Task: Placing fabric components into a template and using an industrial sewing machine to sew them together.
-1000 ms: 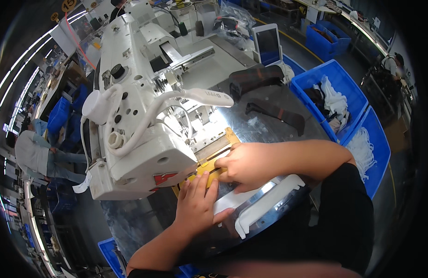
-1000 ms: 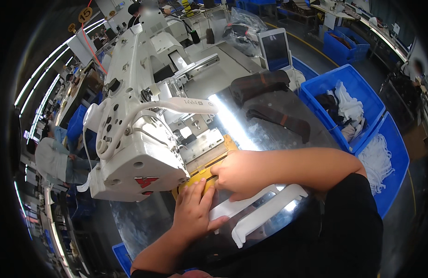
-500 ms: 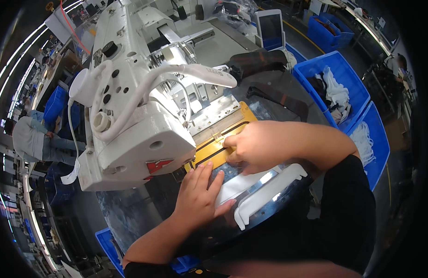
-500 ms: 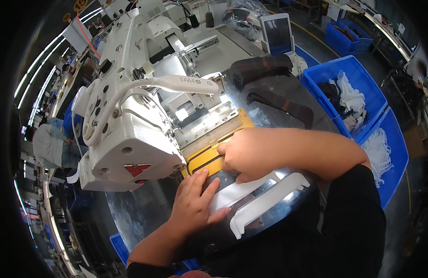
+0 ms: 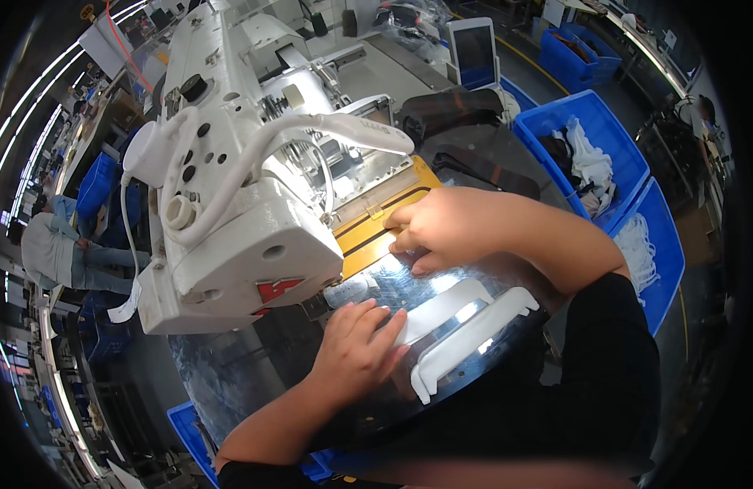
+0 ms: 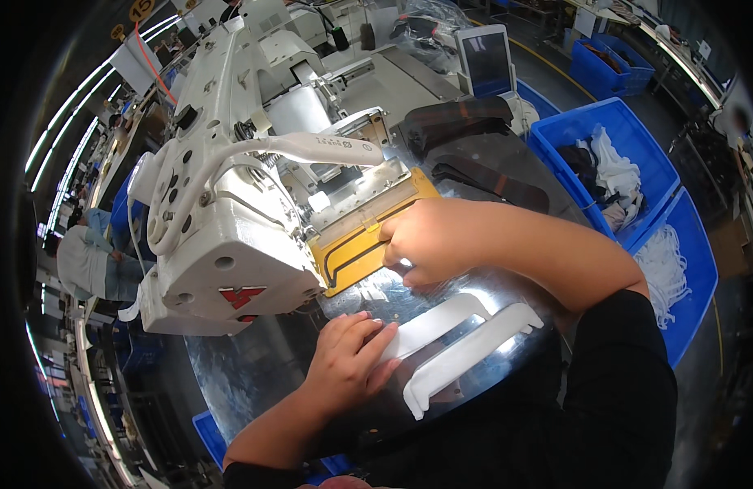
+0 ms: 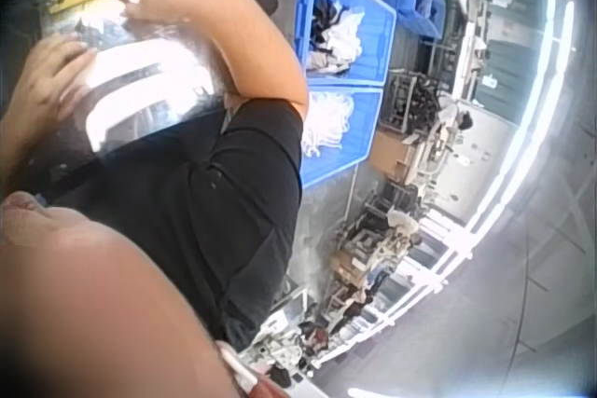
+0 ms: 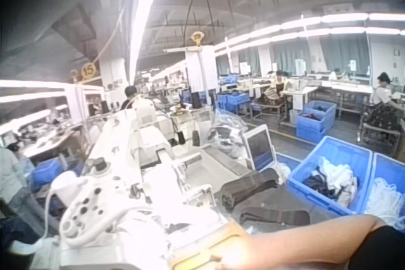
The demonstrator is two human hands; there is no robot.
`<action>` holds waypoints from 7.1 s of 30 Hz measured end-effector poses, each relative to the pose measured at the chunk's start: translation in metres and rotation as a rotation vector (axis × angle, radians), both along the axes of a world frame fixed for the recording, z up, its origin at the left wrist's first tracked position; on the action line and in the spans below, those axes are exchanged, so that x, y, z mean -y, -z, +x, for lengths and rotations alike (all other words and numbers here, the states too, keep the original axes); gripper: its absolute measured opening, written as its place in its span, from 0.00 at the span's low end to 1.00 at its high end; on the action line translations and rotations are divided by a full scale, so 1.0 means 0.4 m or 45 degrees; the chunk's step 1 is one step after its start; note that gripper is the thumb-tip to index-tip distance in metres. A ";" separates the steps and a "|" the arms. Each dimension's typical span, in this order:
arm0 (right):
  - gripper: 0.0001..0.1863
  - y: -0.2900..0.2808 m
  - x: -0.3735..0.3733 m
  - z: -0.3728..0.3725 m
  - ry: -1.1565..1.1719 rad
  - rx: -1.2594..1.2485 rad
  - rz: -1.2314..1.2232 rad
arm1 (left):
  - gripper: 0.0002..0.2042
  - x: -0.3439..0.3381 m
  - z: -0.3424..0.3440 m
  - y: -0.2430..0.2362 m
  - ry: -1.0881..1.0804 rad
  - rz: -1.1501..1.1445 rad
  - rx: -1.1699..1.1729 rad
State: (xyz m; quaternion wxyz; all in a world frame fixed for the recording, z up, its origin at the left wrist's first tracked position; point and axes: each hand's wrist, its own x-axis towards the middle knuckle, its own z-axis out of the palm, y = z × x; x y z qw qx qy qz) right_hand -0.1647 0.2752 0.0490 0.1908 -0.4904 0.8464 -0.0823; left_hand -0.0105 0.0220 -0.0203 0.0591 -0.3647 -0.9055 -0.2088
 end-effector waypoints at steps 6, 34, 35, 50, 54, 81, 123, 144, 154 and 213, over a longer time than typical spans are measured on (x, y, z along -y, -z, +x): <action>0.23 0.003 0.001 -0.002 -0.001 -0.046 -0.007 | 0.23 0.002 0.003 0.005 0.050 0.020 -0.015; 0.23 0.007 0.003 0.011 -0.015 -0.113 -0.088 | 0.35 0.015 0.005 -0.025 -0.502 -0.328 -0.164; 0.20 0.016 0.000 0.012 -0.023 -0.142 -0.136 | 0.36 0.019 0.002 -0.027 -0.519 -0.350 -0.188; 0.20 0.020 0.025 0.038 -0.071 -0.115 -0.033 | 0.38 0.107 -0.012 -0.029 -0.360 -0.439 -0.215; 0.18 0.032 0.034 0.046 -0.066 -0.171 -0.083 | 0.39 0.118 -0.018 -0.013 -0.325 -0.385 -0.201; 0.17 0.095 0.056 0.049 -0.086 -0.300 -0.441 | 0.42 0.140 -0.030 0.003 -0.392 -0.281 -0.104; 0.19 0.152 0.073 0.000 -0.253 -0.352 -0.612 | 0.48 0.145 -0.025 0.028 -0.414 -0.291 -0.009; 0.16 0.185 0.069 -0.010 -0.246 -0.352 -0.787 | 0.42 0.134 -0.019 0.001 -0.356 -0.380 -0.269; 0.08 0.208 0.065 -0.019 -0.160 -0.463 -0.840 | 0.38 0.121 0.005 0.003 -0.274 -0.354 -0.228; 0.05 0.079 -0.008 0.006 -0.129 -0.692 -0.229 | 0.34 0.115 -0.012 0.005 -0.040 -0.118 -0.104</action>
